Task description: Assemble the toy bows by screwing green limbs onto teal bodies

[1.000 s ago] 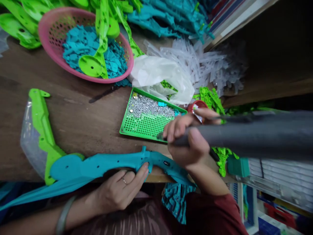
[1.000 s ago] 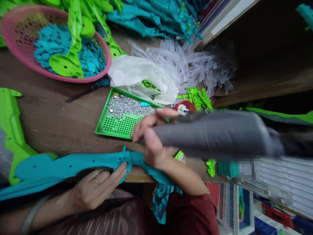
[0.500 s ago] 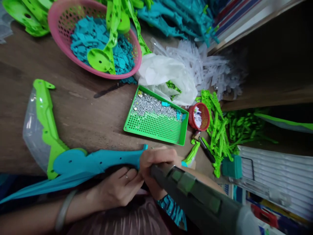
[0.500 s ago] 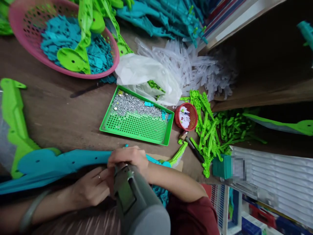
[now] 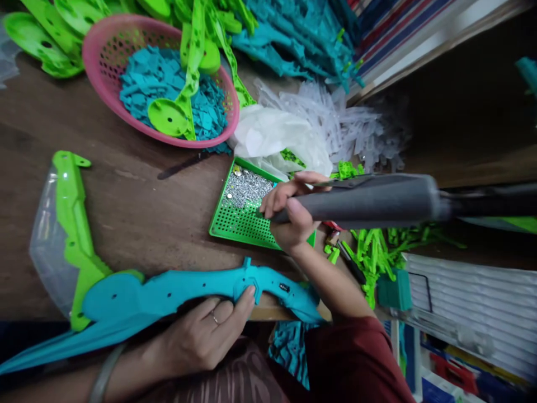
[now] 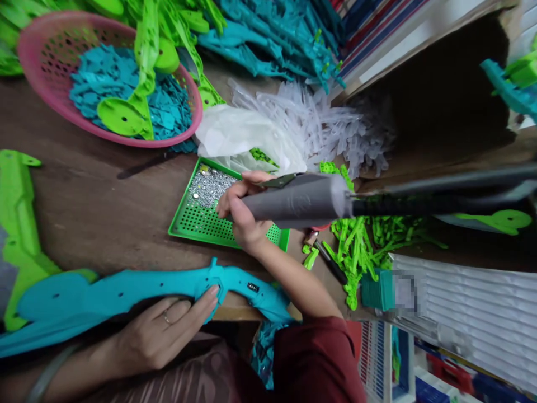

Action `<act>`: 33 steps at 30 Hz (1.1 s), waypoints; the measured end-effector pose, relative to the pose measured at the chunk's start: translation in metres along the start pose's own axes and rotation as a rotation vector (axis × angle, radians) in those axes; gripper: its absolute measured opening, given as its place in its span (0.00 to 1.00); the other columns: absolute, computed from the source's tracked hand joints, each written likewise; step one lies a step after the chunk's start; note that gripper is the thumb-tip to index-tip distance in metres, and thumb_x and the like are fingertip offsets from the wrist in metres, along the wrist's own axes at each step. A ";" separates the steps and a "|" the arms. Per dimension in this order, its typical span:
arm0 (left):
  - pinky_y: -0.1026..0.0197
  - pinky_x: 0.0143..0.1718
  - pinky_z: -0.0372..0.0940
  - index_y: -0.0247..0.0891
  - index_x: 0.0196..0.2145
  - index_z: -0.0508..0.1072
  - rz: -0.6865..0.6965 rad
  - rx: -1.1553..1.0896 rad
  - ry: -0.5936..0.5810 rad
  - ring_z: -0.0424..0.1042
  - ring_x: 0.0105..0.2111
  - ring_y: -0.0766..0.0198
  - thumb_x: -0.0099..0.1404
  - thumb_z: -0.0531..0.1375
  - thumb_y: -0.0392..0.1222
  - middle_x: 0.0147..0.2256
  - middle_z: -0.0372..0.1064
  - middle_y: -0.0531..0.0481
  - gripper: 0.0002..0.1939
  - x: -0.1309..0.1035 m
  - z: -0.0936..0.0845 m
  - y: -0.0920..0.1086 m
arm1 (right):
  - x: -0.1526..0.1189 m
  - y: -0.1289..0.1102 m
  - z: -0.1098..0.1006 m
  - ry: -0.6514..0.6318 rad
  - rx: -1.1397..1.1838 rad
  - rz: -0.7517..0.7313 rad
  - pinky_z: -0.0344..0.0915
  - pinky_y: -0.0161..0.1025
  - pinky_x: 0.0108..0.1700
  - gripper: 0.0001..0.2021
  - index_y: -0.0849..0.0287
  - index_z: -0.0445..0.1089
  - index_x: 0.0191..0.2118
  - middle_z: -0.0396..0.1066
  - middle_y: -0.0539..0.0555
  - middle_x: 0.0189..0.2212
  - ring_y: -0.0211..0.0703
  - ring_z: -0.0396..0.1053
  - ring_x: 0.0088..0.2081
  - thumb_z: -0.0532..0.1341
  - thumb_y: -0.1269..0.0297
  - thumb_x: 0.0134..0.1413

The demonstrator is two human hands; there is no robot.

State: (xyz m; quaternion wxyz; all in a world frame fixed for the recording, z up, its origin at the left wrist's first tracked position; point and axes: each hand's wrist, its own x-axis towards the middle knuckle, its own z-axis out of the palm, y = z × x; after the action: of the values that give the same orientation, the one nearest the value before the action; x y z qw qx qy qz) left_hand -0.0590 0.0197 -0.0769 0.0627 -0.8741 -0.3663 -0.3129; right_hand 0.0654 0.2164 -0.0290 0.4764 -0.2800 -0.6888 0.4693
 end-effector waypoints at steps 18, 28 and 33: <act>0.46 0.57 0.69 0.24 0.54 0.74 -0.078 -0.159 0.028 0.68 0.61 0.44 0.73 0.53 0.33 0.58 0.71 0.33 0.17 -0.002 0.003 -0.003 | -0.032 -0.081 -0.002 0.077 0.114 0.128 0.70 0.36 0.24 0.05 0.46 0.65 0.41 0.57 0.43 0.20 0.35 0.64 0.19 0.61 0.59 0.60; 0.44 0.60 0.69 0.20 0.55 0.71 -0.079 -0.249 0.044 0.63 0.64 0.41 0.70 0.58 0.28 0.58 0.69 0.27 0.18 -0.005 0.005 -0.003 | -0.135 -0.091 0.021 0.169 0.075 -0.004 0.67 0.30 0.19 0.18 0.49 0.62 0.54 0.59 0.39 0.18 0.33 0.63 0.16 0.62 0.59 0.60; 0.44 0.61 0.68 0.19 0.56 0.71 -0.063 -0.250 0.050 0.63 0.65 0.41 0.70 0.57 0.28 0.58 0.69 0.26 0.18 -0.006 0.005 -0.002 | -0.138 -0.072 0.008 -0.156 0.102 0.013 0.71 0.33 0.24 0.08 0.49 0.65 0.43 0.66 0.43 0.20 0.35 0.69 0.20 0.62 0.56 0.62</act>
State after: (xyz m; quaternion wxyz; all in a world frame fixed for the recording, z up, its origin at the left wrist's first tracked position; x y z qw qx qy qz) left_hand -0.0613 0.0189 -0.0844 -0.0474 -0.8551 -0.3500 -0.3795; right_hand 0.1166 0.0697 -0.0179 0.4319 -0.2223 -0.6971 0.5274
